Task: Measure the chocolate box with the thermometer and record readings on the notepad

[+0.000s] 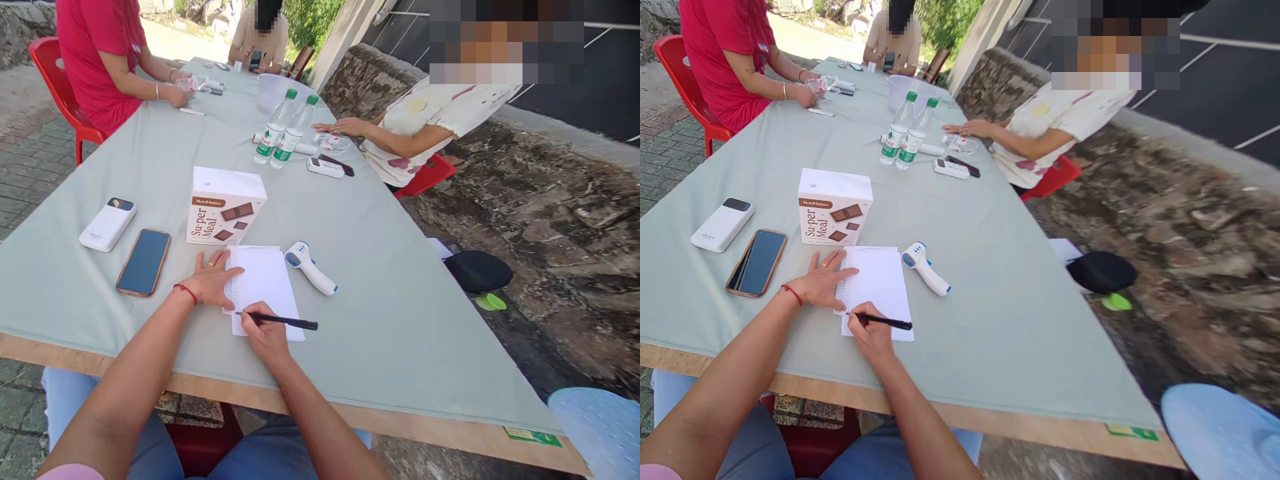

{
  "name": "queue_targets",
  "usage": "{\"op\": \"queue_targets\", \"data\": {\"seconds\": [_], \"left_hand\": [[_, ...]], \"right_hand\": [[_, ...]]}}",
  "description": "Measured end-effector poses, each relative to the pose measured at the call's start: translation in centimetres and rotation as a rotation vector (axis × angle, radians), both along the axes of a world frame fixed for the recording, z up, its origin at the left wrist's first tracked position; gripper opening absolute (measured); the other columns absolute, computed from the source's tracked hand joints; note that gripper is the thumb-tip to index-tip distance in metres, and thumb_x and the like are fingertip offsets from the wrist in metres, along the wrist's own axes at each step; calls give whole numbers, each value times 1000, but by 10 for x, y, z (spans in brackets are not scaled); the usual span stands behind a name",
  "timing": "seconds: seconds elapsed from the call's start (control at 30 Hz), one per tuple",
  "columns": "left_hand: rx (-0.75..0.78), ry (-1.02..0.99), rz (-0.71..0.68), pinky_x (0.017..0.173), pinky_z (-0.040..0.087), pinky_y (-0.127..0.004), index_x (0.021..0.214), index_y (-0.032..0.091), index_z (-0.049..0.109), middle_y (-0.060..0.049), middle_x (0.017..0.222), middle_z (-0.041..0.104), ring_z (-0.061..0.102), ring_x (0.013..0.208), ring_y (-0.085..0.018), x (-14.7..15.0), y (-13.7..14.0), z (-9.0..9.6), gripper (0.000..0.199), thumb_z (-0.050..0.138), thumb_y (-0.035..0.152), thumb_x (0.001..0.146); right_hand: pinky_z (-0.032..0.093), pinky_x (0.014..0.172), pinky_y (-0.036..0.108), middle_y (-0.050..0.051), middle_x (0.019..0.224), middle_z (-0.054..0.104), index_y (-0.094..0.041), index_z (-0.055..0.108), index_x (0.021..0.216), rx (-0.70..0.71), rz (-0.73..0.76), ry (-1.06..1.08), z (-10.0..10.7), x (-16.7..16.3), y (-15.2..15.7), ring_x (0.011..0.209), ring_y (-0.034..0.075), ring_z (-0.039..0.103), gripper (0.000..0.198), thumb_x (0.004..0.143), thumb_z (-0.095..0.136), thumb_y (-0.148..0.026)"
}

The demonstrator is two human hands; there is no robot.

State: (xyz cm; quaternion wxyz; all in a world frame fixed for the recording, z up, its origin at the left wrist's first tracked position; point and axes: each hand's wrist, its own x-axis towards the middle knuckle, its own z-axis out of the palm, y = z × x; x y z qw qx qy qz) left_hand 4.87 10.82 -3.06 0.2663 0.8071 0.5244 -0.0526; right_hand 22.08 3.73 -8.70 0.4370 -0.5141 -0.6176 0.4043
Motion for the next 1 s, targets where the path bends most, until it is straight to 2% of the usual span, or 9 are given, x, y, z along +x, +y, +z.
{"op": "queue_targets", "data": {"seconds": [0.77,1.0], "left_hand": [[13,-44,-4,109,-11,-67,145,29,35,-13,163,2,-7,149,-38,-1,1,-4,95,70,61,62],[0,-12,2,110,-11,-67,147,29,33,-14,163,0,-9,149,-36,-1,1,-2,98,70,61,62]], "right_hand": [[34,48,25,-5,52,47,-22,54,62,14,1,-6,-2,0,-1,49,11,41,12,71,54,-30],[34,48,25,-5,52,47,-22,53,62,4,-8,-10,-2,0,-1,49,11,41,12,71,54,-29]]}}
